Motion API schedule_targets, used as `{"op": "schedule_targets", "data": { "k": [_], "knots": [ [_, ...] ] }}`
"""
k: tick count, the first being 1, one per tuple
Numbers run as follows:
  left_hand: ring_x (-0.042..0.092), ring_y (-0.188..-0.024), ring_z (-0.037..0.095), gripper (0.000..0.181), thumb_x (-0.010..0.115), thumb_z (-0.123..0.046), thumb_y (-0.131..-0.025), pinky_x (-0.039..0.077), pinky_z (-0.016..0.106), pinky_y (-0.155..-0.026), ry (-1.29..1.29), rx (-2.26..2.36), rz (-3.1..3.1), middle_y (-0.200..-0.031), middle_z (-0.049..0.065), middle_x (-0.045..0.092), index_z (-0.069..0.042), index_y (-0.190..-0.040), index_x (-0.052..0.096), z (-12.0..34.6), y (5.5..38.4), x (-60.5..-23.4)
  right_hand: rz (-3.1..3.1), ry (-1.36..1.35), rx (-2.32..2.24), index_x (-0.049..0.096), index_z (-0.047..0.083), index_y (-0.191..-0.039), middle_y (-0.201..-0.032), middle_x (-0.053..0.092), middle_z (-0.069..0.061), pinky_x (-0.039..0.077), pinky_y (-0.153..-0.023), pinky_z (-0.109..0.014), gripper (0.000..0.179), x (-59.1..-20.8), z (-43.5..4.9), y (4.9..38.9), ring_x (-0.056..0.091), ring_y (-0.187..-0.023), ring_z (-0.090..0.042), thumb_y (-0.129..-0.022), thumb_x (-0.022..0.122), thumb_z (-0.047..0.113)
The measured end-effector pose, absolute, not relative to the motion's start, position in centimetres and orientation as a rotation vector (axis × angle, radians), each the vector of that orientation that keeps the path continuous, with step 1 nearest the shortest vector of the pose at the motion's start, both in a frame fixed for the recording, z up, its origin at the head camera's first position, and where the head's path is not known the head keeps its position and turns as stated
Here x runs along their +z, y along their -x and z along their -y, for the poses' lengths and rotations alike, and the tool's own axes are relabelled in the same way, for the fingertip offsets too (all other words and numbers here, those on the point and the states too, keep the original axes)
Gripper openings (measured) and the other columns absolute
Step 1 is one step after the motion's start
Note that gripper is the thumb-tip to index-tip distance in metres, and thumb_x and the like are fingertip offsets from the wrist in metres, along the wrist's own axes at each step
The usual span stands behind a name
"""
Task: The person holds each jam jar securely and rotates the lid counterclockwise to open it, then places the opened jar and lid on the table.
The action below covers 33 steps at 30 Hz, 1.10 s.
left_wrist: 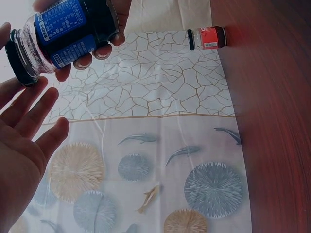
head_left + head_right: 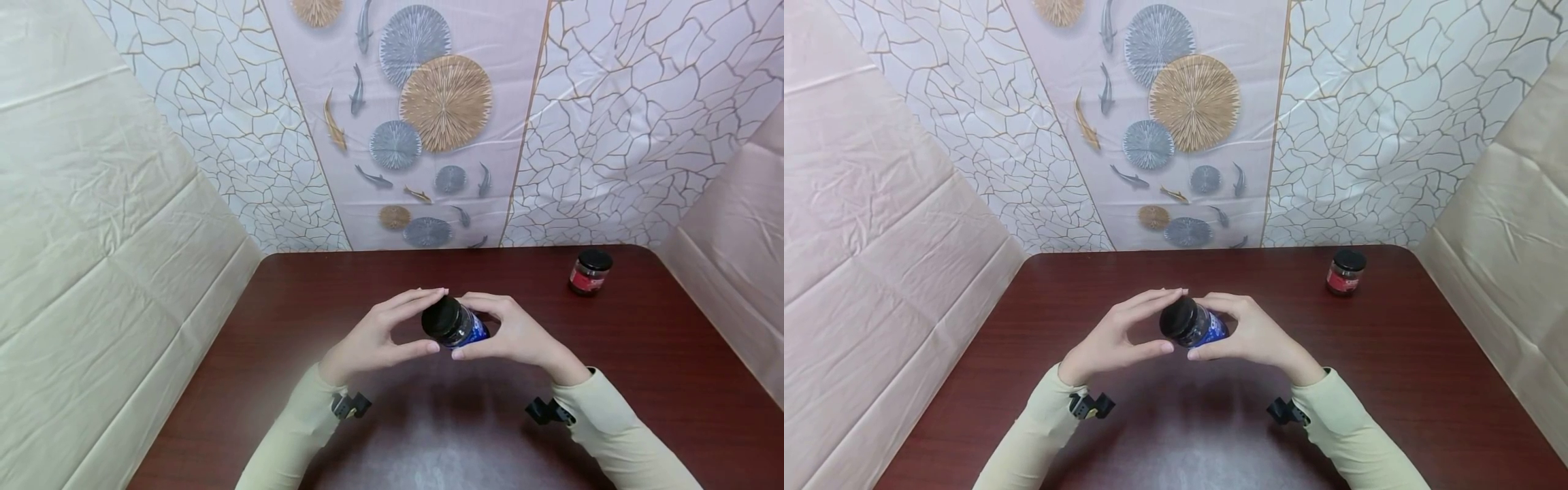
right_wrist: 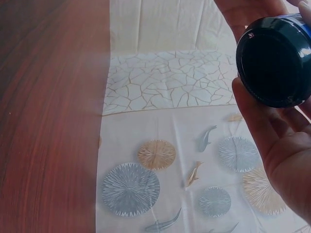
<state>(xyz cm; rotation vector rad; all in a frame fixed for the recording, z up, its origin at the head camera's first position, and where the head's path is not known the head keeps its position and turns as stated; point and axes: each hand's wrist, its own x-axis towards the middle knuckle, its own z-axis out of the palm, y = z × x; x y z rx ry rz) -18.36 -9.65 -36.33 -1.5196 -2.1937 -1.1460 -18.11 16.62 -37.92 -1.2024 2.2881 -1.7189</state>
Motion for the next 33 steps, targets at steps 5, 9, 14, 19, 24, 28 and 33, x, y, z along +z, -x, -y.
{"op": "schedule_targets", "data": {
  "k": [5,9,14,19,24,28,33],
  "knots": [
    [0.049,-0.134,0.018,0.073,0.082,-0.019,-0.086,0.039,0.036,-0.113,1.498,-1.134,2.205,-0.148,0.005,0.052,-0.009,-0.15,0.049,9.79,18.22,-36.36,-2.296,1.219,-1.725,0.066,0.017,-0.13,-0.118,0.066,-0.003,0.061,-0.08,-0.038,0.06,-37.97,-16.79,18.21,0.067,-0.099,-0.023,-0.076,0.09,0.009],
    [0.05,-0.134,0.018,0.072,0.082,-0.019,-0.086,0.04,0.036,-0.112,1.484,-1.138,2.216,-0.147,0.004,0.052,-0.009,-0.15,0.049,9.88,18.08,-36.36,-2.3,1.213,-1.724,0.065,0.018,-0.13,-0.118,0.066,-0.003,0.061,-0.08,-0.038,0.061,-37.91,-16.87,18.18,0.067,-0.099,-0.023,-0.076,0.09,0.009],
    [0.051,-0.133,0.019,0.069,0.081,-0.017,-0.087,0.04,0.037,-0.112,1.47,-1.146,2.185,-0.146,0.006,0.054,-0.007,-0.148,0.051,9.87,18.05,-36.41,-2.296,1.211,-1.726,0.065,0.018,-0.13,-0.118,0.066,-0.003,0.061,-0.08,-0.038,0.06,-37.77,-16.84,18.1,0.067,-0.099,-0.023,-0.076,0.089,0.009],
    [0.052,-0.133,0.02,0.063,0.081,-0.015,-0.086,0.037,0.04,-0.115,1.454,-1.114,2.129,-0.142,0.008,0.058,-0.004,-0.143,0.056,9.68,18.23,-36.59,-2.296,1.2,-1.722,0.066,0.018,-0.13,-0.118,0.067,-0.002,0.061,-0.081,-0.038,0.059,-37.95,-16.76,18.17,0.066,-0.099,-0.023,-0.076,0.089,0.01],
    [0.051,-0.135,0.022,0.063,0.083,-0.018,-0.085,0.037,0.039,-0.115,1.428,-1.087,2.135,-0.141,0.009,0.058,-0.006,-0.141,0.058,9.59,18.26,-36.61,-2.302,1.199,-1.714,0.066,0.019,-0.129,-0.117,0.067,-0.002,0.061,-0.08,-0.038,0.059,-38.14,-16.66,18.21,0.066,-0.099,-0.023,-0.076,0.09,0.012],
    [0.05,-0.135,0.022,0.066,0.085,-0.02,-0.083,0.039,0.038,-0.114,1.422,-1.095,2.154,-0.143,0.007,0.057,-0.008,-0.142,0.057,9.58,18.29,-36.51,-2.291,1.218,-1.715,0.066,0.017,-0.128,-0.116,0.067,-0.002,0.061,-0.08,-0.039,0.057,-38.17,-16.59,18.26,0.066,-0.098,-0.023,-0.076,0.09,0.012],
    [0.047,-0.138,0.019,0.073,0.087,-0.022,-0.082,0.038,0.037,-0.114,1.436,-1.125,2.2,-0.146,0.004,0.055,-0.011,-0.146,0.054,9.56,18.28,-36.31,-2.256,1.244,-1.702,0.066,0.015,-0.129,-0.118,0.066,-0.003,0.061,-0.08,-0.039,0.057,-38.38,-16.48,18.28,0.066,-0.099,-0.023,-0.077,0.089,0.011]
  ]
}}
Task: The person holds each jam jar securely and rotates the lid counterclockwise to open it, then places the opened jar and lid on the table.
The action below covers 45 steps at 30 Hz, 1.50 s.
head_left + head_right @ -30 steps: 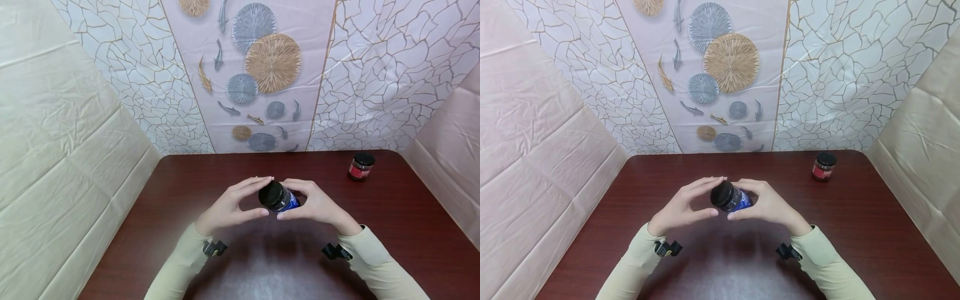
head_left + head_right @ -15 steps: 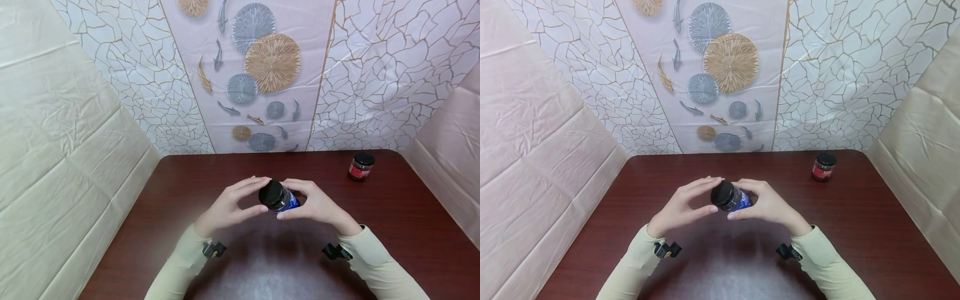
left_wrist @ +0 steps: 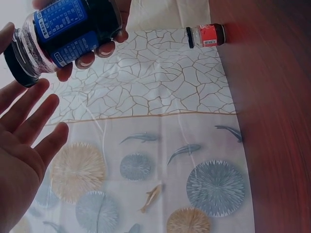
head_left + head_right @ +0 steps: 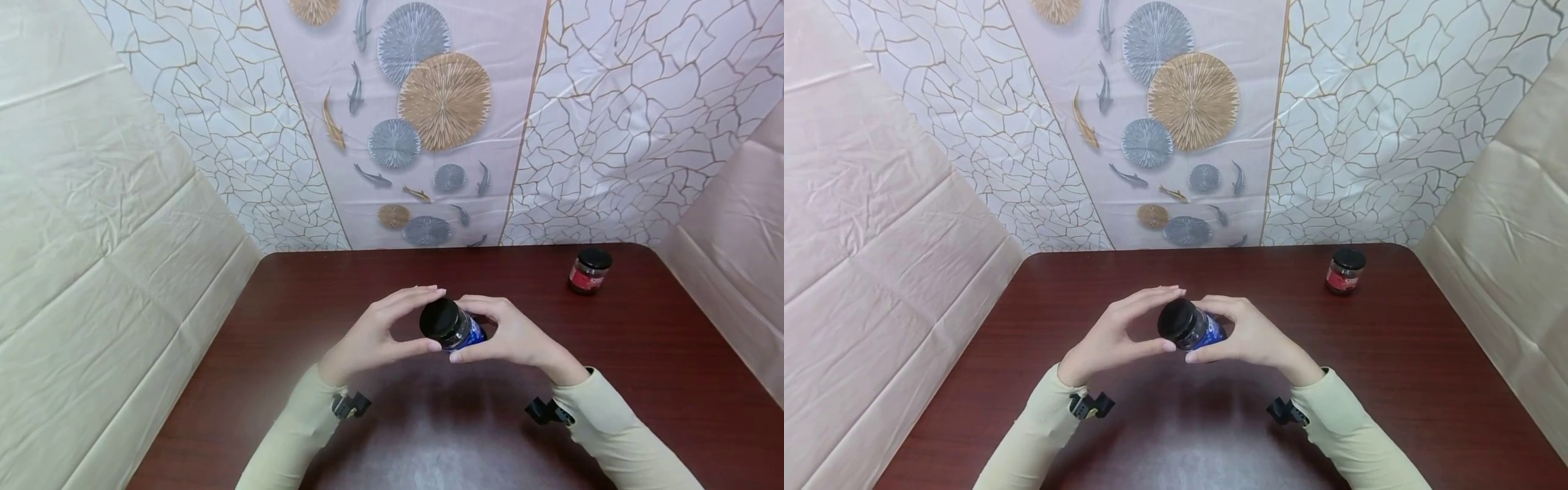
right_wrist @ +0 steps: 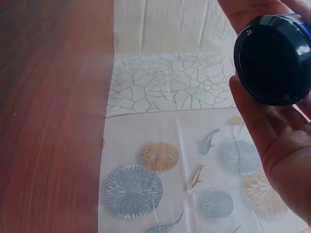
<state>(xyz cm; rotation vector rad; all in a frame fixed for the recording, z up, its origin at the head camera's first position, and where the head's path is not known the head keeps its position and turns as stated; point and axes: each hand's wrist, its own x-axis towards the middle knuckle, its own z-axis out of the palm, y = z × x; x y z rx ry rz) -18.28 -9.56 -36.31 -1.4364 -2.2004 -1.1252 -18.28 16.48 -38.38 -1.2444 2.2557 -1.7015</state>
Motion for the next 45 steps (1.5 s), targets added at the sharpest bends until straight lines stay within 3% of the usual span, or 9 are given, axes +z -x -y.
{"op": "schedule_targets", "data": {
  "k": [18,28,39,45],
  "knots": [
    [0.048,-0.136,0.016,0.074,0.086,-0.022,-0.082,0.038,0.036,-0.114,1.552,-1.163,2.168,-0.148,0.002,0.053,-0.009,-0.147,0.052,8.6,18.4,-35.9,-2.226,1.238,-1.68,0.068,0.017,-0.125,-0.121,0.068,-0.001,0.061,-0.08,-0.038,0.055,-38.8,-15.8,18.2,0.064,-0.104,-0.02,-0.075,0.091,0.014],
    [0.049,-0.136,0.02,0.07,0.086,-0.014,-0.081,0.038,0.038,-0.115,1.596,-1.159,2.1,-0.144,0.009,0.056,-0.002,-0.142,0.055,7.8,18.5,-35.9,-2.248,1.226,-1.654,0.066,0.012,-0.131,-0.127,0.066,-0.004,0.06,-0.081,-0.036,0.063,-38.7,-15.6,18.1,0.064,-0.105,-0.019,-0.075,0.092,0.018],
    [0.054,-0.131,0.02,0.058,0.083,-0.007,-0.082,0.039,0.041,-0.114,1.654,-1.173,2.007,-0.136,0.012,0.062,0.002,-0.134,0.06,7.2,18.5,-35.8,-2.309,1.226,-1.6,0.068,0.02,-0.128,-0.116,0.069,0.003,0.059,-0.079,-0.032,0.057,-38.5,-15.4,18.0,0.064,-0.098,-0.018,-0.076,0.091,0.023],
    [0.055,-0.131,0.02,0.049,0.084,-0.008,-0.082,0.036,0.045,-0.115,1.704,-1.214,1.955,-0.134,0.012,0.063,0.001,-0.127,0.066,7.0,18.5,-35.7,-2.312,1.224,-1.622,0.066,0.023,-0.132,-0.13,0.066,0.003,0.058,-0.086,-0.033,0.065,-38.3,-15.6,18.0,0.064,-0.11,-0.021,-0.073,0.093,0.021]
  ]
}}
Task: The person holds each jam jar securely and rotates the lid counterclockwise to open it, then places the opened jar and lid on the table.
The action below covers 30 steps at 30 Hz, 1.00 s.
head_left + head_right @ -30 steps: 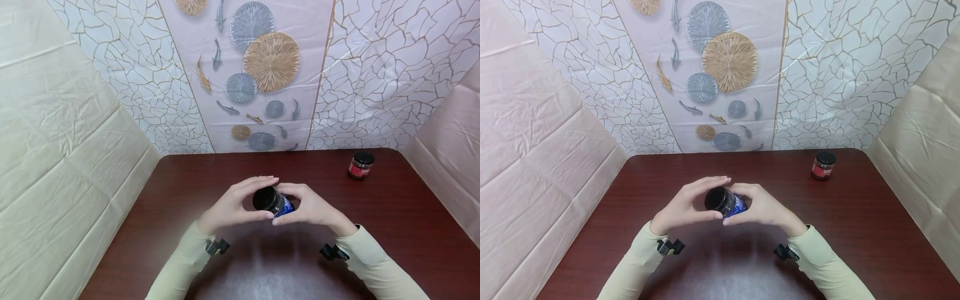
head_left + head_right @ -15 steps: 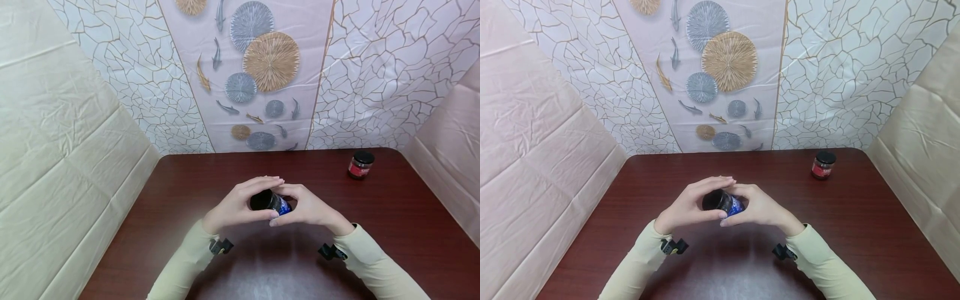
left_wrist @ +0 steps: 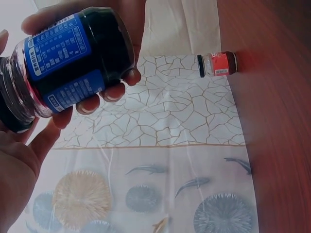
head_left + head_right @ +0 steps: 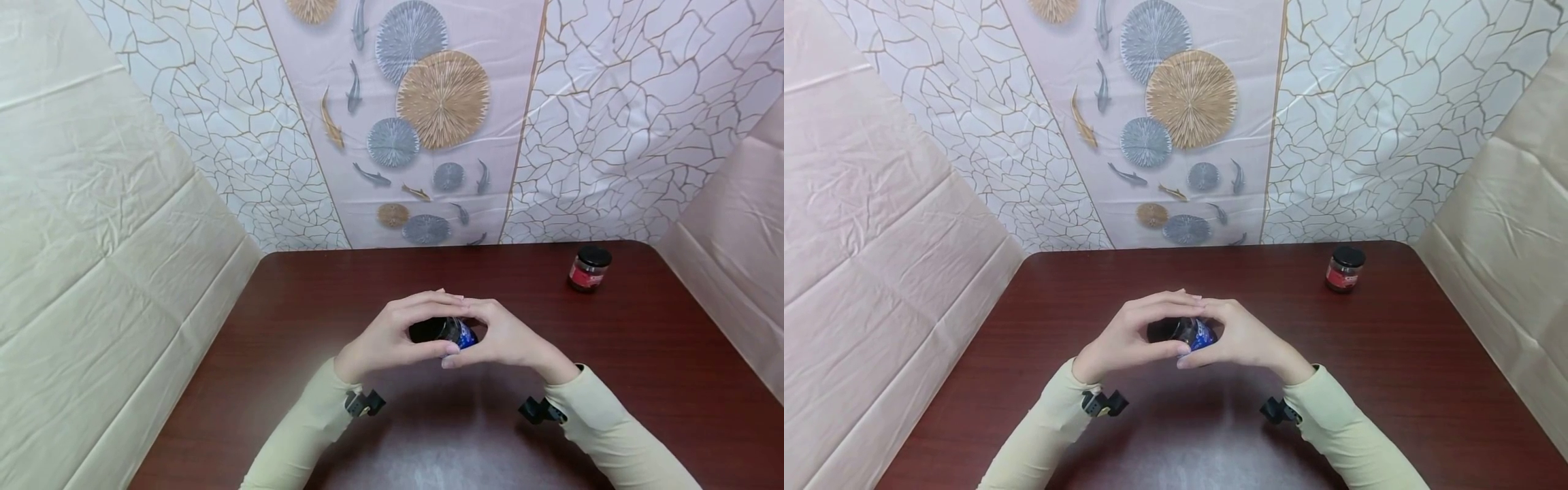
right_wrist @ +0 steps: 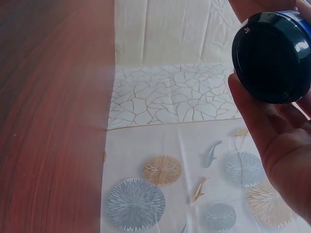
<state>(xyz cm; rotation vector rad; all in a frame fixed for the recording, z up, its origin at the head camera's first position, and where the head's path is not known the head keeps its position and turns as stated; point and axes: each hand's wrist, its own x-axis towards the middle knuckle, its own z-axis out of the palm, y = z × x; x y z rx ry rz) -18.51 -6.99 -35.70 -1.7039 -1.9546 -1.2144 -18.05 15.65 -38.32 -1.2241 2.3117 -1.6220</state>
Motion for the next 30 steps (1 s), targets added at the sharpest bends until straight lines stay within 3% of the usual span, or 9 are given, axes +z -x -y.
{"op": "schedule_targets", "data": {
  "k": [7,12,24,30],
  "knots": [
    [0.054,-0.132,0.021,0.055,0.087,-0.007,-0.078,0.035,0.043,-0.116,1.717,-1.188,1.998,-0.132,0.01,0.065,0.001,-0.128,0.066,7.7,18.1,-35.4,-2.171,1.204,-1.702,0.062,0.018,-0.138,-0.139,0.06,-0.003,0.06,-0.083,-0.04,0.07,-38.4,-15.9,18.0,0.065,-0.11,-0.022,-0.074,0.09,0.011],
    [0.053,-0.134,0.022,0.06,0.089,-0.011,-0.077,0.034,0.044,-0.117,1.722,-1.148,2.037,-0.135,0.01,0.063,0.0,-0.131,0.064,8.6,17.9,-35.2,-2.177,1.245,-1.68,0.063,0.017,-0.137,-0.142,0.058,-0.004,0.059,-0.086,-0.039,0.069,-38.4,-16.0,18.0,0.062,-0.118,-0.022,-0.074,0.091,0.012],
    [0.05,-0.135,0.014,0.067,0.086,-0.028,-0.083,0.031,0.04,-0.118,1.792,-0.885,2.126,-0.141,0.005,0.059,-0.005,-0.139,0.059,10.2,17.8,-33.5,-2.223,1.307,-1.599,0.063,0.02,-0.137,-0.133,0.064,-0.005,0.06,-0.084,-0.037,0.067,-38.4,-15.8,17.9,0.064,-0.109,-0.027,-0.076,0.091,0.018],
    [0.051,-0.134,0.014,0.068,0.087,-0.03,-0.082,0.033,0.039,-0.118,1.757,-0.85,2.135,-0.14,0.005,0.06,-0.005,-0.138,0.059,10.5,17.7,-33.2,-2.276,1.319,-1.576,0.064,0.021,-0.135,-0.129,0.065,0.0,0.059,-0.085,-0.035,0.065,-38.3,-15.8,17.8,0.063,-0.11,-0.021,-0.076,0.091,0.021]
  ]
}}
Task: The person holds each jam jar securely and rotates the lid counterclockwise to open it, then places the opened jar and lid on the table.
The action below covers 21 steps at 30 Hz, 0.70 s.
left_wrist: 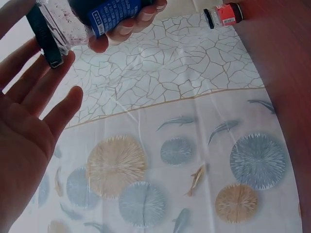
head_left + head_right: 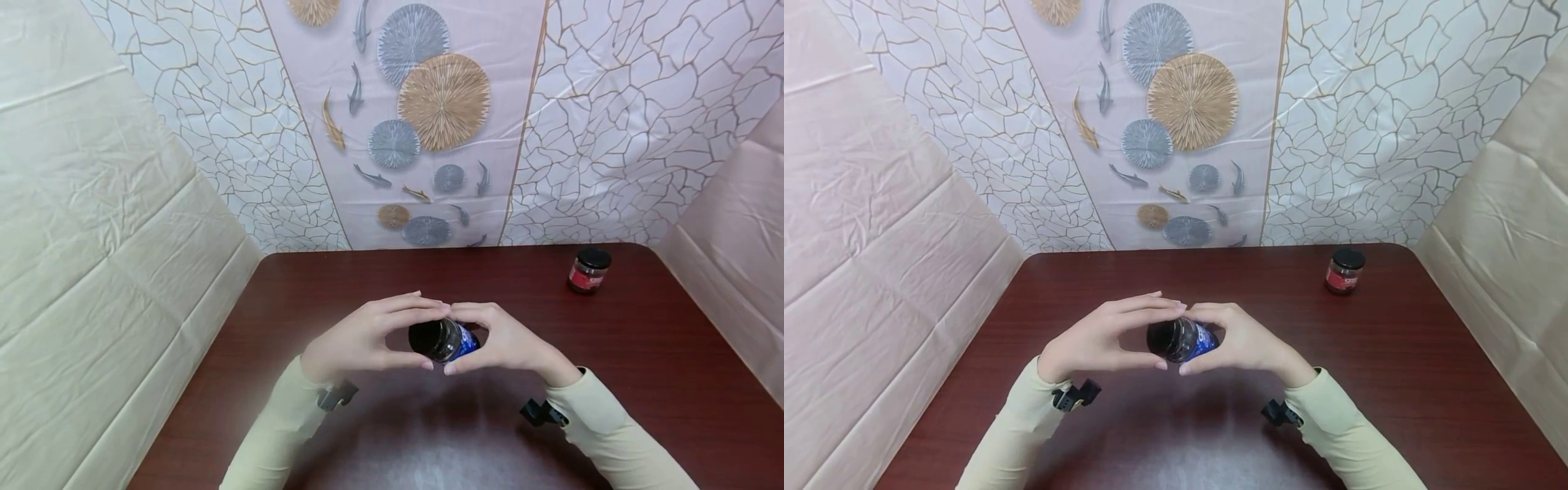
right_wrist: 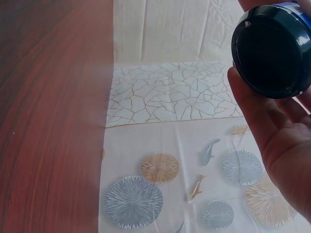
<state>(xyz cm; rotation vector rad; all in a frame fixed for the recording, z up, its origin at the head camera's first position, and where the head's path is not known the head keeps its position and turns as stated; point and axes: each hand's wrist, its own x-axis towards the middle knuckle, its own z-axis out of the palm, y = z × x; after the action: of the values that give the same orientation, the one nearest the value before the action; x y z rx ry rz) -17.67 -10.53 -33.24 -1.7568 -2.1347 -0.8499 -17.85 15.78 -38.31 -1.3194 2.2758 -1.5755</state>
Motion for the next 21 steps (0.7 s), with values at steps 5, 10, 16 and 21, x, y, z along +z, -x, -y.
{"op": "schedule_targets", "data": {
  "k": [5,10,16,21],
  "knots": [
    [0.052,-0.134,0.014,0.069,0.088,-0.03,-0.08,0.034,0.039,-0.117,1.71,-0.862,2.141,-0.14,0.006,0.06,-0.005,-0.137,0.06,10.6,17.7,-33.2,-2.231,1.343,-1.624,0.066,0.014,-0.13,-0.12,0.067,-0.002,0.061,-0.078,-0.037,0.059,-38.3,-15.9,18.0,0.063,-0.103,-0.02,-0.076,0.09,0.016],
    [0.052,-0.134,0.013,0.069,0.086,-0.033,-0.081,0.035,0.04,-0.116,1.662,-0.865,2.19,-0.143,0.003,0.059,-0.007,-0.14,0.059,11.0,17.6,-33.2,-2.232,1.325,-1.641,0.066,0.013,-0.131,-0.119,0.066,-0.003,0.061,-0.079,-0.036,0.061,-38.3,-16.0,17.9,0.063,-0.102,-0.02,-0.075,0.091,0.015],
    [0.048,-0.136,0.011,0.073,0.085,-0.034,-0.082,0.036,0.037,-0.116,1.52,-0.946,2.308,-0.148,-0.009,0.053,-0.018,-0.146,0.055,12.0,17.4,-33.1,-2.271,1.321,-1.631,0.066,0.014,-0.132,-0.113,0.066,-0.002,0.059,-0.078,-0.033,0.063,-38.2,-16.2,17.8,0.063,-0.097,-0.019,-0.075,0.091,0.017],
    [0.049,-0.135,0.009,0.076,0.087,-0.03,-0.081,0.039,0.032,-0.113,1.405,-1.041,2.344,-0.148,-0.011,0.052,-0.028,-0.149,0.051,12.9,17.6,-32.9,-2.262,1.292,-1.654,0.067,0.014,-0.13,-0.111,0.067,-0.002,0.06,-0.079,-0.035,0.061,-38.2,-16.4,17.8,0.064,-0.098,-0.02,-0.074,0.092,0.016]
  ]
}}
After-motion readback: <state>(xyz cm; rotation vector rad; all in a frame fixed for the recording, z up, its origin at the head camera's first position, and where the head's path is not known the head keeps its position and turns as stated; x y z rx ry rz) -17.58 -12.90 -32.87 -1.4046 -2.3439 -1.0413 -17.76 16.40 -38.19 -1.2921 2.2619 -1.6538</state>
